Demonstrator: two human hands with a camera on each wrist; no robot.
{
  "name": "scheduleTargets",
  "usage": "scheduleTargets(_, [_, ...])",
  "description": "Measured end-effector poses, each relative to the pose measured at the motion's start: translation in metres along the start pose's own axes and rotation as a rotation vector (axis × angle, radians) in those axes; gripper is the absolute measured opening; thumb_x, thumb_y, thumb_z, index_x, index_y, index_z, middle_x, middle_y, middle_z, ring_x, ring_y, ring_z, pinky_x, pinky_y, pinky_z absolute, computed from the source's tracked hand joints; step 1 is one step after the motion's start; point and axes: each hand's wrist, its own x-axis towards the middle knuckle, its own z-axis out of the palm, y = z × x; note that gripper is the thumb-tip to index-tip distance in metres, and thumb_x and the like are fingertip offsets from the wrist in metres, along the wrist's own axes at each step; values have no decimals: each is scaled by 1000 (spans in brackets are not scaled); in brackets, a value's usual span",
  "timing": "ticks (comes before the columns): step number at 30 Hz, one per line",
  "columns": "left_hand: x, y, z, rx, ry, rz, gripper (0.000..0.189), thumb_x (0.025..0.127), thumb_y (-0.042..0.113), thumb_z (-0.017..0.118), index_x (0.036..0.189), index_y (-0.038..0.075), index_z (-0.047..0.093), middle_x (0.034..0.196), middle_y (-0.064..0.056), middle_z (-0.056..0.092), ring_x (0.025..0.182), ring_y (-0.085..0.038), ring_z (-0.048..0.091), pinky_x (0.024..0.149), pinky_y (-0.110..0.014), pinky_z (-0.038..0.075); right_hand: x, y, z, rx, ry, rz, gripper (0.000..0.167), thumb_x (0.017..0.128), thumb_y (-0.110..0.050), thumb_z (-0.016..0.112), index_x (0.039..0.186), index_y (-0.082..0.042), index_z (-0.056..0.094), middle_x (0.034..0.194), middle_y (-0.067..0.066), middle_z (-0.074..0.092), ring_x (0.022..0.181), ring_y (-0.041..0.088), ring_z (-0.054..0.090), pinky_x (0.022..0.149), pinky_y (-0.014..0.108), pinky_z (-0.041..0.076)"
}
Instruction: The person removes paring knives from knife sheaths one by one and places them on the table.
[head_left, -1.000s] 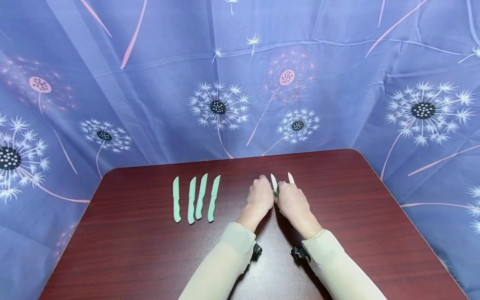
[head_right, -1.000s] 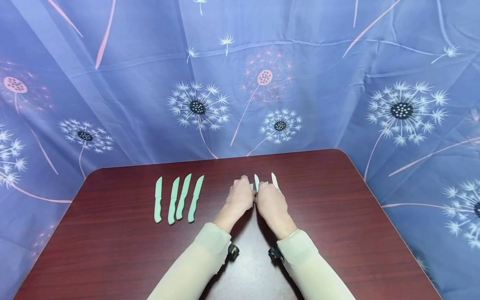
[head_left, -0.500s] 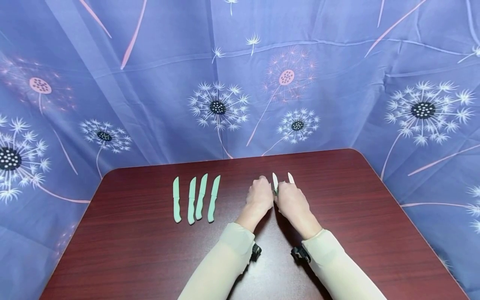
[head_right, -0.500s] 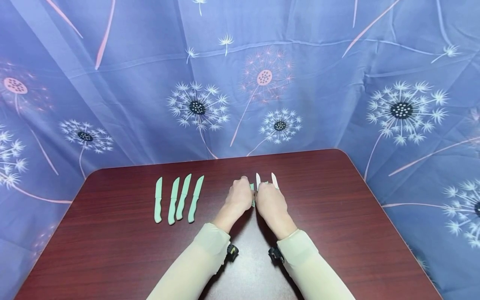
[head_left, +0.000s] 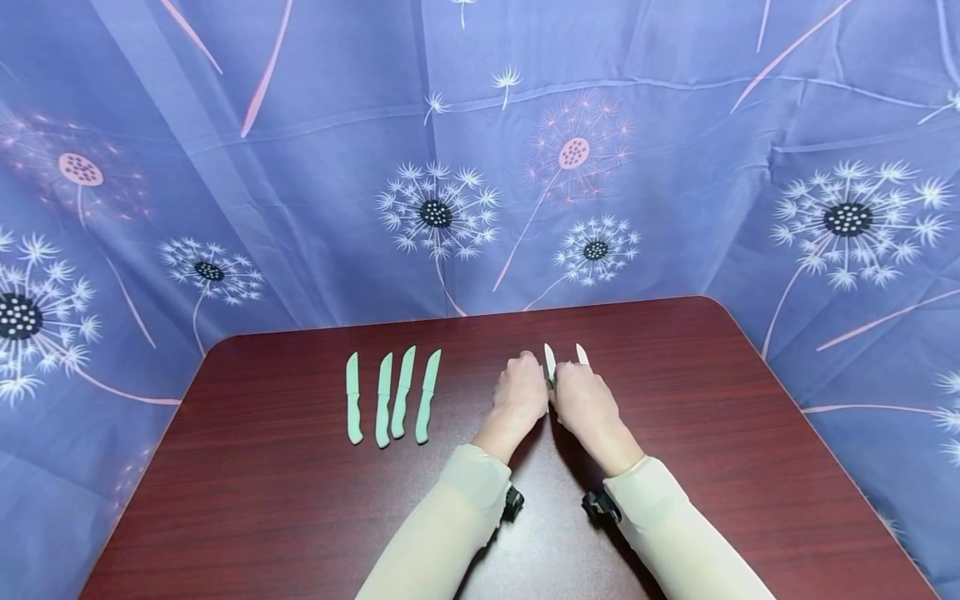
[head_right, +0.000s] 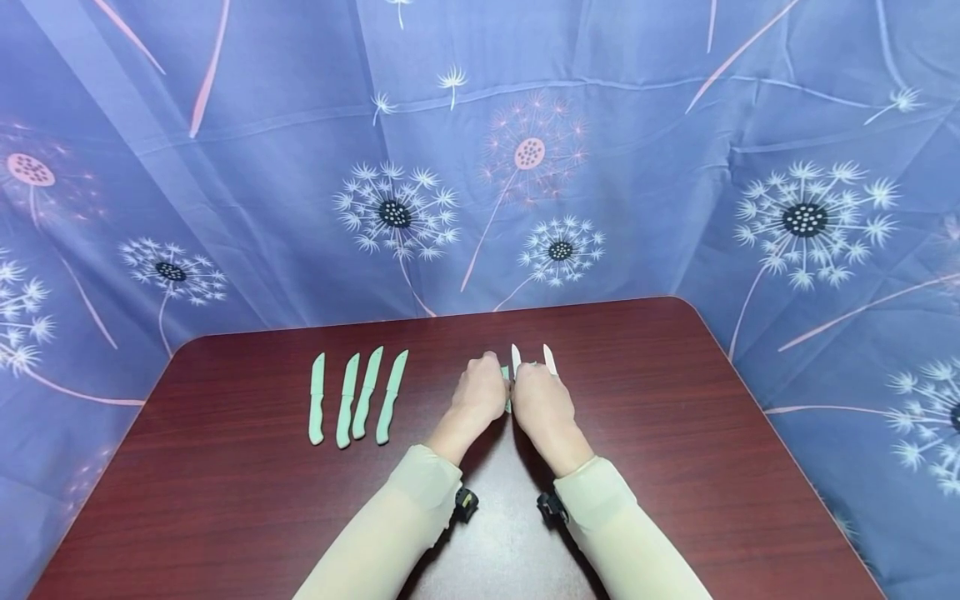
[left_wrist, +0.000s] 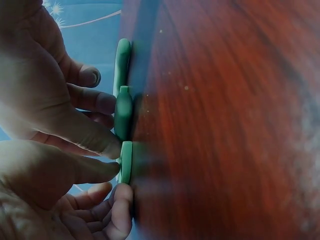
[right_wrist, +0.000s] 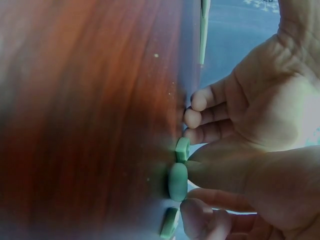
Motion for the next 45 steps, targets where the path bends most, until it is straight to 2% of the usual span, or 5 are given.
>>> scheduleTargets(13, [2,-7,3,-23,20,10,24,98,15,68,117,2,61,101,-18,74,90,-34,75,70,-48,60,-4,-1,-3,-5,2,24,19,98,-11,70,81,-4,65,86,17,70,75,44,73,62,55,58])
scheduleTargets(19, [-2,-10,-11,1,44,31,21,104,15,59,121,1,61,105,-19,75,92,-34,75,72,-47,60,-5,-3,-6,-8,21,20,18,96,-12,71,80,-4,65,84,18,69,74,47,72,62,57,57])
scheduleTargets(26, [0,-22,-29,35,77,31,33,102,21,71,126,0,61,106,-20,75,93,-36,76,73,-48,61,-11,-16,-16,-2,15,4,17,94,-14,76,88,-3,66,86,17,68,78,47,72,65,58,57])
scheduleTargets(34, [4,-37,-56,95,125,18,38,101,24,73,127,-2,60,106,-20,74,93,-37,76,74,-48,62,-14,-41,-23,-24,5,-83,22,92,-20,82,91,-3,67,86,15,70,86,38,74,86,52,58])
scheduleTargets(45, [8,-66,-88,130,177,25,39,101,24,74,123,-5,61,116,-22,68,103,-41,72,85,-50,60,-19,-81,-13,64,-122,-118,28,97,-29,79,102,-3,71,91,8,73,87,29,74,75,45,59])
